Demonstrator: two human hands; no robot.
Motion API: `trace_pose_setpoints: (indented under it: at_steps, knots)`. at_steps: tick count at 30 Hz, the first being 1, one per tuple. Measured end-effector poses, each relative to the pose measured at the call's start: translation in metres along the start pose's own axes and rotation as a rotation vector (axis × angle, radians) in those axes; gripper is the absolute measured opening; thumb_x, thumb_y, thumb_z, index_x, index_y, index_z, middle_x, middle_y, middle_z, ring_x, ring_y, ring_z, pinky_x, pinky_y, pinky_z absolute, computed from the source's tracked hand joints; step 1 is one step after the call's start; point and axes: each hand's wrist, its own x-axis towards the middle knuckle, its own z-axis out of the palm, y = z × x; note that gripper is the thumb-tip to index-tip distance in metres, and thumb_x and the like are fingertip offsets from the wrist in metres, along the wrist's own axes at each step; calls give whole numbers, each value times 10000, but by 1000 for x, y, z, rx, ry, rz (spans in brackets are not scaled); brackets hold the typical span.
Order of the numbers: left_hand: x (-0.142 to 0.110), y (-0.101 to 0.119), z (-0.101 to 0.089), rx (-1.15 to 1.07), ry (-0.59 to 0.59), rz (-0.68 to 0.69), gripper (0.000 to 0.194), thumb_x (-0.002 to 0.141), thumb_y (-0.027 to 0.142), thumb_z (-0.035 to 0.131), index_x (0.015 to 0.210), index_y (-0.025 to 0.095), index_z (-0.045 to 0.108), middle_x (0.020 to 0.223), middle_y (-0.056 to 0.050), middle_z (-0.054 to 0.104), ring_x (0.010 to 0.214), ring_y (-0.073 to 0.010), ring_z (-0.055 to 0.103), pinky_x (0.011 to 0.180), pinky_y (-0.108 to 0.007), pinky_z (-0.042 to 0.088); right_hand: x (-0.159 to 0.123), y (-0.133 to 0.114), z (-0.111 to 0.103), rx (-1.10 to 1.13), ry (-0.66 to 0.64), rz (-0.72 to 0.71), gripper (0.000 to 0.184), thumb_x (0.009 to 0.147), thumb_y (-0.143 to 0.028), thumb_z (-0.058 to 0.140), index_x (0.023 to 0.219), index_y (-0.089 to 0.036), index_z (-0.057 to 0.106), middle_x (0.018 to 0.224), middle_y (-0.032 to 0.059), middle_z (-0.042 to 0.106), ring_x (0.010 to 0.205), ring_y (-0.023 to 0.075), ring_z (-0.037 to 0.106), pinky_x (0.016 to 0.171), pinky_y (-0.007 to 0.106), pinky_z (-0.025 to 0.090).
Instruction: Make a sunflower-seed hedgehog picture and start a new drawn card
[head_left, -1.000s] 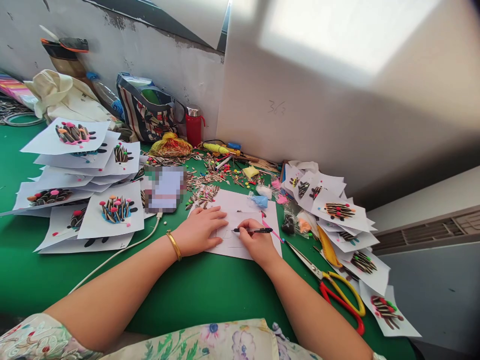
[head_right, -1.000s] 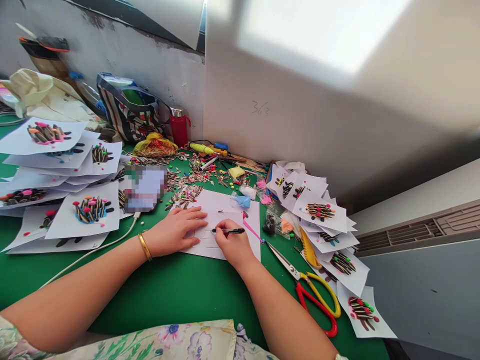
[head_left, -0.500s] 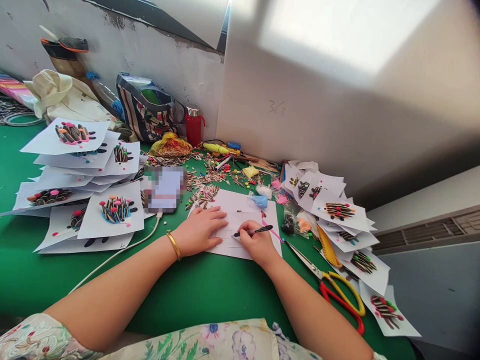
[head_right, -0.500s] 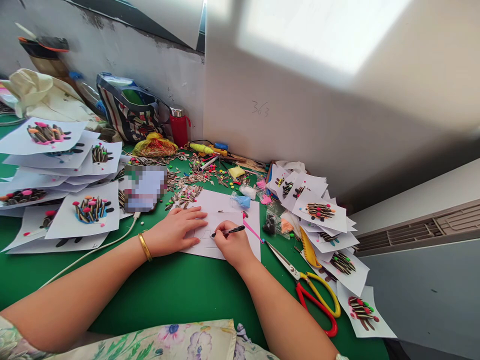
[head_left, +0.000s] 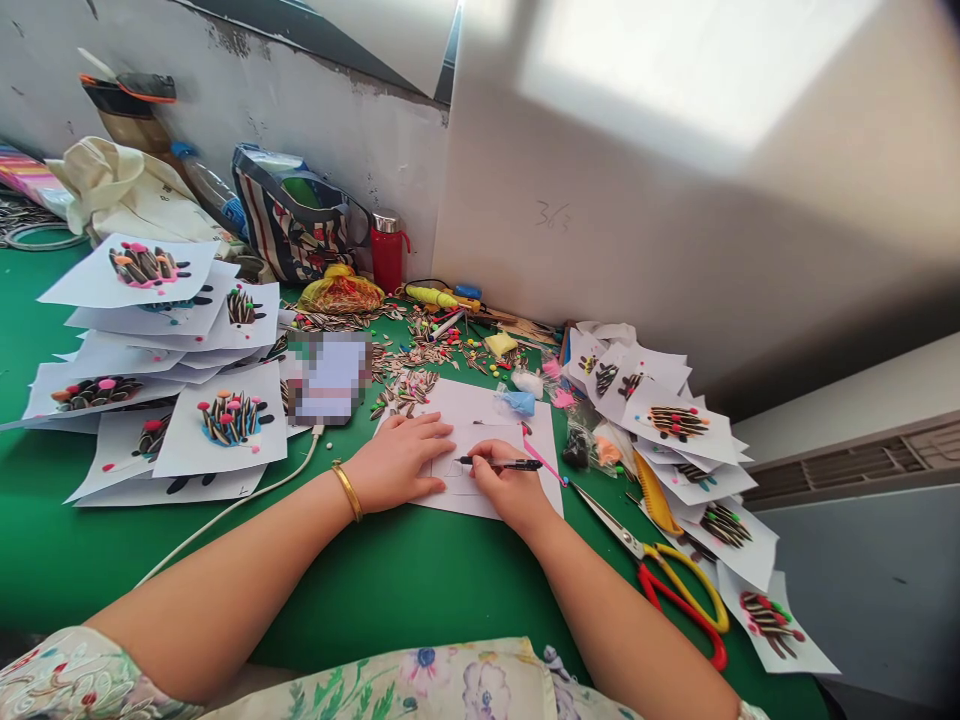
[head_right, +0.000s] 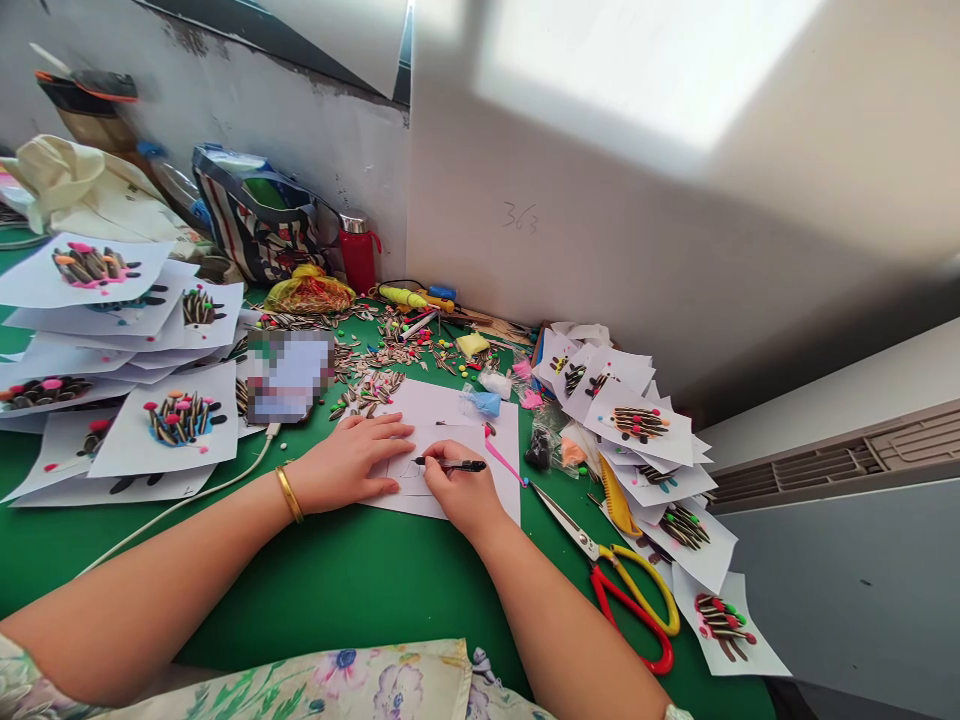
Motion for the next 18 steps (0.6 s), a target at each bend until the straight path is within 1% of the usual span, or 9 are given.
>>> trace_pose_setpoints:
  at_steps: [8,12,15,18]
  knots:
    - [1,0,1,-2,-1,1,496,802,464,648,1268,318,562,1436,-32,501,1378,-293,365,1048,-466,297,0,3,3,-15,-17,-1,171,854,-312,531,914,-224,665,839,8,699,754,180,646,685,299,501]
    - [1,1,1,2,-3,-6,498,800,463,647,1268,317,561,1437,-25,500,1378,-286,367,1051,-461,301,1,2,2,-47,3,-18,181,858,-317,531,933,-229,670,866,11,711,795,187,655,727,305,508]
    - [1,1,1,-1,-4,-17,545,791,482,650,1295,302,544,1435,-38,502,1384,-286,357,1062,-454,292,2,3,0,-74,29,-30,196,856,-321,527,950,-231,674,908,20,717,844,196,656,743,305,510]
    - [1,0,0,0,-13,-20,566,794,488,646,1312,291,531,1447,-46,492,1394,-281,342,1067,-451,280,6,5,-4,-75,57,-26,202,851,-321,519,951,-232,669,929,21,714,853,197,654,747,303,509]
